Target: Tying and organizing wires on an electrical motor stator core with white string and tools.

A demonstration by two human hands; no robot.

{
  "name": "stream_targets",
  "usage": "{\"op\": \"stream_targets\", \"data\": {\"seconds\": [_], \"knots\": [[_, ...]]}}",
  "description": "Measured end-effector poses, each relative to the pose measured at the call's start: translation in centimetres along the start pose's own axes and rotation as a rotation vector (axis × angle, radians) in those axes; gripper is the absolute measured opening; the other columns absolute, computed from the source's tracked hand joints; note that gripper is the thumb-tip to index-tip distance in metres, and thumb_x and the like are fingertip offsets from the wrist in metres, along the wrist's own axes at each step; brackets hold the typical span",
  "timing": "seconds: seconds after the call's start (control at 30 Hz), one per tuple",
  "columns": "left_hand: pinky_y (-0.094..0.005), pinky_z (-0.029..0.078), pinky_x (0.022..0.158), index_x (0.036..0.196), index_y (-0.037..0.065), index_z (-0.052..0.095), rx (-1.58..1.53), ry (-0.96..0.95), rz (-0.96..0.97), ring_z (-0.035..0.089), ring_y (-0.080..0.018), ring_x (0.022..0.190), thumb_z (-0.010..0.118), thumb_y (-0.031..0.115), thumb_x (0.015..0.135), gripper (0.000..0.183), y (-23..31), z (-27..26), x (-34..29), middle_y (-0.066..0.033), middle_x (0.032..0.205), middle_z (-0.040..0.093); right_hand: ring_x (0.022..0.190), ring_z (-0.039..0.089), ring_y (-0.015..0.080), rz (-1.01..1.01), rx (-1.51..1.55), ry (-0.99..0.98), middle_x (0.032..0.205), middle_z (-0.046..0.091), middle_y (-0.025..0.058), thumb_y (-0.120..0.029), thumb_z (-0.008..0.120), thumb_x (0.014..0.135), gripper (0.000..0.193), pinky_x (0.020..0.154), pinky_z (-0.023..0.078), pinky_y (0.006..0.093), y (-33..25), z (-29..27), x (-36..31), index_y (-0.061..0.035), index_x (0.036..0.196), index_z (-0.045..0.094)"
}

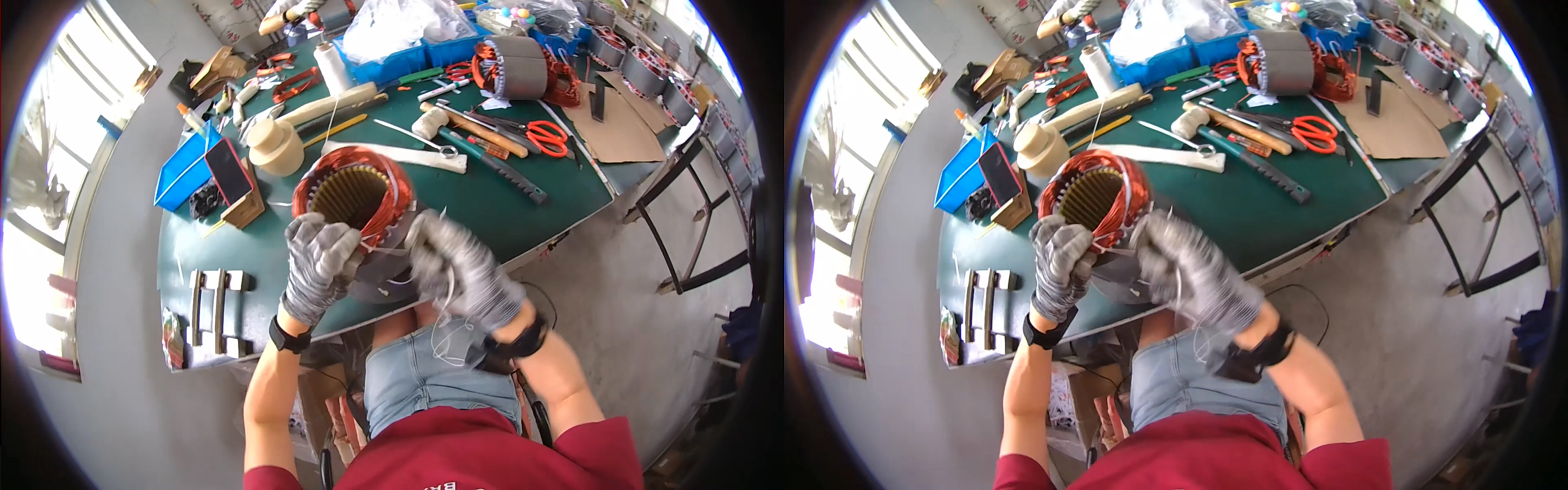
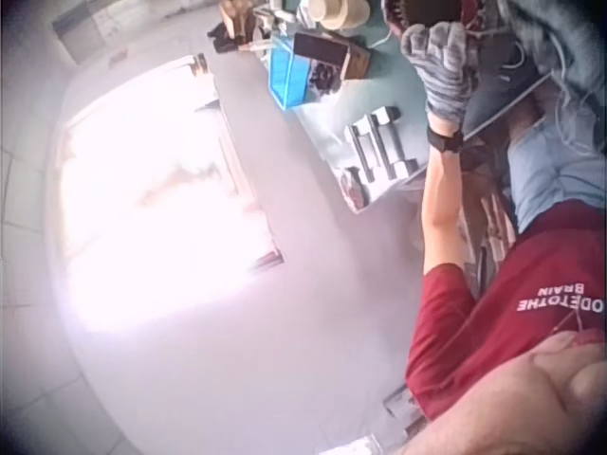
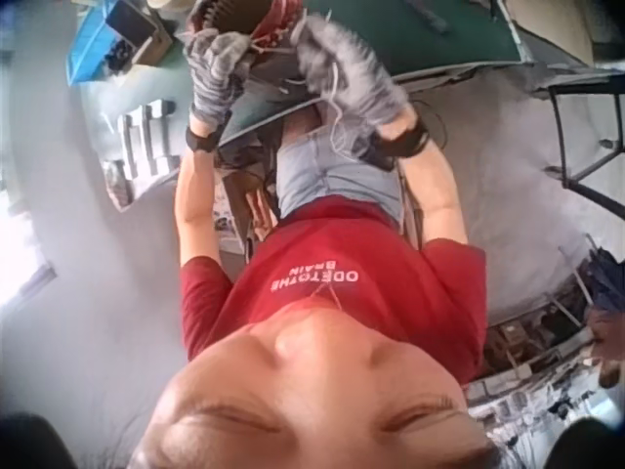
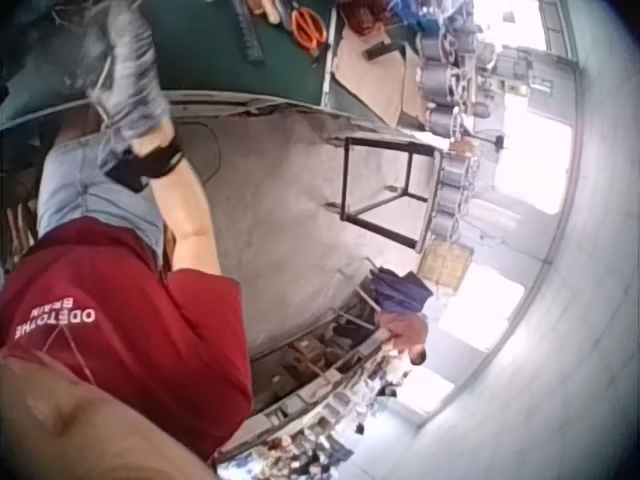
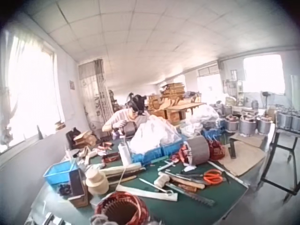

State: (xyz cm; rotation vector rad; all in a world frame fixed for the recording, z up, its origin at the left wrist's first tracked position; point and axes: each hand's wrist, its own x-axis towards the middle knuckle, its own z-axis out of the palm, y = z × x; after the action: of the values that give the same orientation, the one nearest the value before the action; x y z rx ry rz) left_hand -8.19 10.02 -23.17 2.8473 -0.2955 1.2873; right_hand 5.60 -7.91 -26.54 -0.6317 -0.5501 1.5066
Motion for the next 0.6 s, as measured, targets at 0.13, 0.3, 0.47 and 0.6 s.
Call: {"op": "stream_targets", "data": {"seconds": [0.13,0.3,0.47,0.6], "knots": [[-0.0428,0.038,0.085,0.097,0.008,0.059,-0.104,-0.077,-0.256,0.055,-0.0284,0.086,0.074,0.014,0.067,0.034,2.3,-0.4,1.9,-0.0059,0.086,0.06,0.104,0.059,0.0261,-1.202,-1.454,0.096,0.114,0.058,0.0137,0.006,0.059,0.081,0.048,0.09,0.049,0.0352,-6.0,-1.6,2.9,-0.0072,0.127,0.051],[-0.0441,0.038,0.085,0.099,0.007,0.061,-0.01,-0.271,-0.411,0.055,-0.0296,0.088,0.073,0.017,0.071,0.033,3.0,-1.7,2.5,-0.0089,0.088,0.061,0.093,0.061,0.0355,-0.773,-1.828,0.989,0.108,0.061,0.02,-0.007,0.055,0.089,0.031,0.081,0.049,0.0415,-6.8,-3.2,-0.1,-0.0053,0.121,0.054],[-0.0444,0.039,0.084,0.1,0.007,0.063,-0.015,-0.278,-0.36,0.053,-0.0313,0.084,0.071,0.019,0.073,0.031,2.5,-2.1,3.6,-0.0103,0.085,0.06,0.088,0.058,0.0319,-1.064,-1.55,0.571,0.094,0.059,0.0135,-0.003,0.057,0.08,0.032,0.075,0.05,0.0398,-0.7,2.2,-1.9,-0.0099,0.111,0.065],[-0.0416,0.041,0.086,0.106,0.008,0.063,-0.061,-0.454,-0.487,0.054,-0.0321,0.087,0.069,0.025,0.077,0.034,2.6,-2.7,4.7,-0.0119,0.084,0.06,0.076,0.062,0.0257,-1.051,-1.574,0.66,0.091,0.061,0.0083,0.0,0.064,0.074,0.049,0.063,0.052,0.0351,1.5,2.7,0.2,-0.0169,0.119,0.061]]}}
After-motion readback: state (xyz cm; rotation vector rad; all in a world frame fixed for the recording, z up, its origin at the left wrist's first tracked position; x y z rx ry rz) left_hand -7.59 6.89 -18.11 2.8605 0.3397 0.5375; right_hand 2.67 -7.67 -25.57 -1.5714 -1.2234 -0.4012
